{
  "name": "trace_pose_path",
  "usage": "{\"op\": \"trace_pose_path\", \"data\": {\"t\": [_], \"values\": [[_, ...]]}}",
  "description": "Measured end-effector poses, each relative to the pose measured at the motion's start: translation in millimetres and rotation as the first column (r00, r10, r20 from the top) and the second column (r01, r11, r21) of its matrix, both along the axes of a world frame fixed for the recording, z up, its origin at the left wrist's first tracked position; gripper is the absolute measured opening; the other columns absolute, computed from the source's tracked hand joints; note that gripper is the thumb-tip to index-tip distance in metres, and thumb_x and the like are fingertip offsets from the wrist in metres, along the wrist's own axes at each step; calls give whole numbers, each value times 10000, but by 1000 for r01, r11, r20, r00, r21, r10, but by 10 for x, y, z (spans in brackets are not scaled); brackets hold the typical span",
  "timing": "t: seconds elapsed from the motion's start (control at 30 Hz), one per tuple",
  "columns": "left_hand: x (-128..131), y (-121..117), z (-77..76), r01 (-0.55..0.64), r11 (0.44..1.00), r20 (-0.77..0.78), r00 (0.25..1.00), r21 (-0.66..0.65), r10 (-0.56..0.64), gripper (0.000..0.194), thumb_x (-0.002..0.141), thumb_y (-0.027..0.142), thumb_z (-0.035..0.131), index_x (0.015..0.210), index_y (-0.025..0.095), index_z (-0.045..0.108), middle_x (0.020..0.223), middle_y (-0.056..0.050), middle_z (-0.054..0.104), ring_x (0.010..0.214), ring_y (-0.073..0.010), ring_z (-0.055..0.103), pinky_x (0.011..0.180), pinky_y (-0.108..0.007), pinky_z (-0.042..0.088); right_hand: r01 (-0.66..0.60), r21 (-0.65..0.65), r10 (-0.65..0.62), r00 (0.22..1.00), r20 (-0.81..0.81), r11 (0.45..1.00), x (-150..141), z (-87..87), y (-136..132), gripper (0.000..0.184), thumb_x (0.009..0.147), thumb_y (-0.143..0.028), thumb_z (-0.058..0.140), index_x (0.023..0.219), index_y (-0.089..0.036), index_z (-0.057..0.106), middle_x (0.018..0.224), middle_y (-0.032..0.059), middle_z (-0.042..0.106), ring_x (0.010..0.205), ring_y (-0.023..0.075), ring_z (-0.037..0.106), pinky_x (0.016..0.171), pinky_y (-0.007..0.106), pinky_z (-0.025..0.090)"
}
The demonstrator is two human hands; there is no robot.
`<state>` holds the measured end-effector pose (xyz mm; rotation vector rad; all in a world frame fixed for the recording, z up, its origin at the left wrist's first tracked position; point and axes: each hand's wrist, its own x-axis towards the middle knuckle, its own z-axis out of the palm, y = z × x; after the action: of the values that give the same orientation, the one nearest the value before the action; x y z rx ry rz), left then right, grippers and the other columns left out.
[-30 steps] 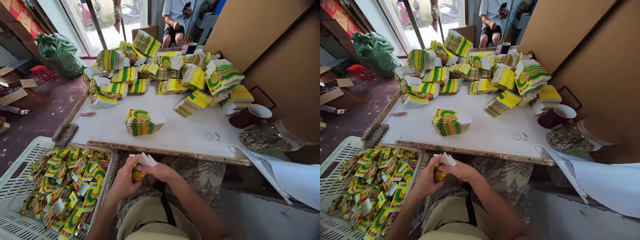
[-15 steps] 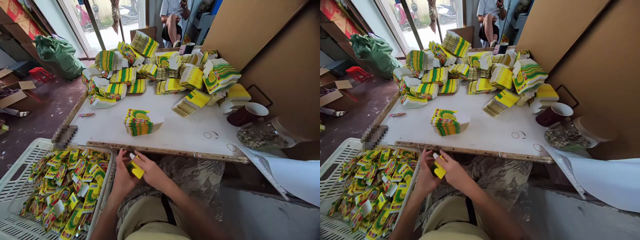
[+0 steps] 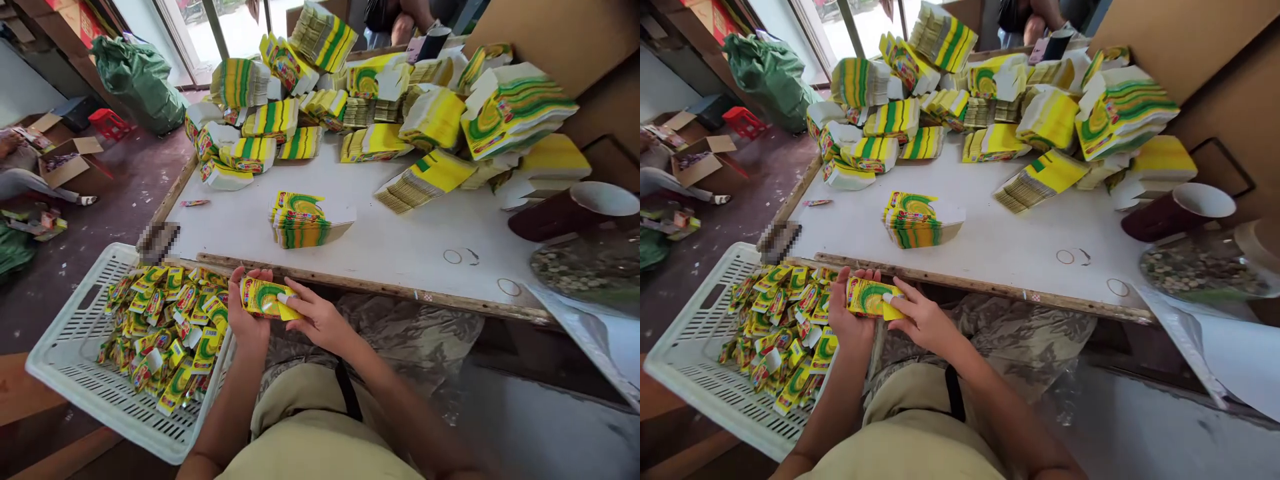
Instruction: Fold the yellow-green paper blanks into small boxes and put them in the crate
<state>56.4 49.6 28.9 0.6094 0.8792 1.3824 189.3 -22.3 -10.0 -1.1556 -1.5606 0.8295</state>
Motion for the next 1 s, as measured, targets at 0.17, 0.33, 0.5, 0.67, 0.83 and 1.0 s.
{"op": "trace_pose_path", "data": {"t": [0.17,0.33,0.5,0.67,0.83,1.0], "values": [[86,1,-54,-57,996,123,990,-64,65,238,847,442,610,901,217,664,794,-4,685,810,-161,676,959,-415,513,55,-20,-57,990,-131,998,33,53,60,287,811,-305,752,1083,-218,730,1414,159,525,1280,276,545,1064,425,452],[144,9,-27,-56,997,151,987,-47,62,205,827,408,637,905,221,668,804,-1,694,831,-165,679,942,-406,529,197,-15,-195,955,-224,980,-91,-1,62,409,833,-296,720,1222,-235,610,1458,147,471,1351,268,466,1097,442,414],[130,136,-44,-116,985,172,975,-126,137,205,833,388,636,892,193,657,789,-6,698,799,-149,687,913,-380,544,113,54,-110,992,-68,992,-73,-53,35,336,911,-300,614,1233,-213,569,1565,168,320,1413,259,386,1113,433,397],[80,135,-220,-18,980,-7,1000,-198,17,257,772,365,739,936,187,651,944,-17,719,889,-162,699,867,-334,550,155,130,-164,985,55,979,79,-46,63,233,918,-251,595,1144,-207,629,1578,166,293,1404,257,402,1079,419,440],[-16,37,-332,221,945,-97,963,-241,-250,312,711,354,802,955,190,698,990,-35,746,887,-180,708,805,-316,570,217,155,-233,968,96,964,248,-39,95,189,903,-221,602,1076,-234,677,1590,125,279,1404,276,397,1060,460,453],[-54,10,-237,269,916,-187,924,-298,-333,370,604,333,869,886,137,733,849,-52,758,722,-175,707,612,-260,581,114,124,-133,977,164,986,359,-24,92,153,916,-214,590,1029,-213,692,1560,147,331,1367,278,446,1041,455,469]]}}
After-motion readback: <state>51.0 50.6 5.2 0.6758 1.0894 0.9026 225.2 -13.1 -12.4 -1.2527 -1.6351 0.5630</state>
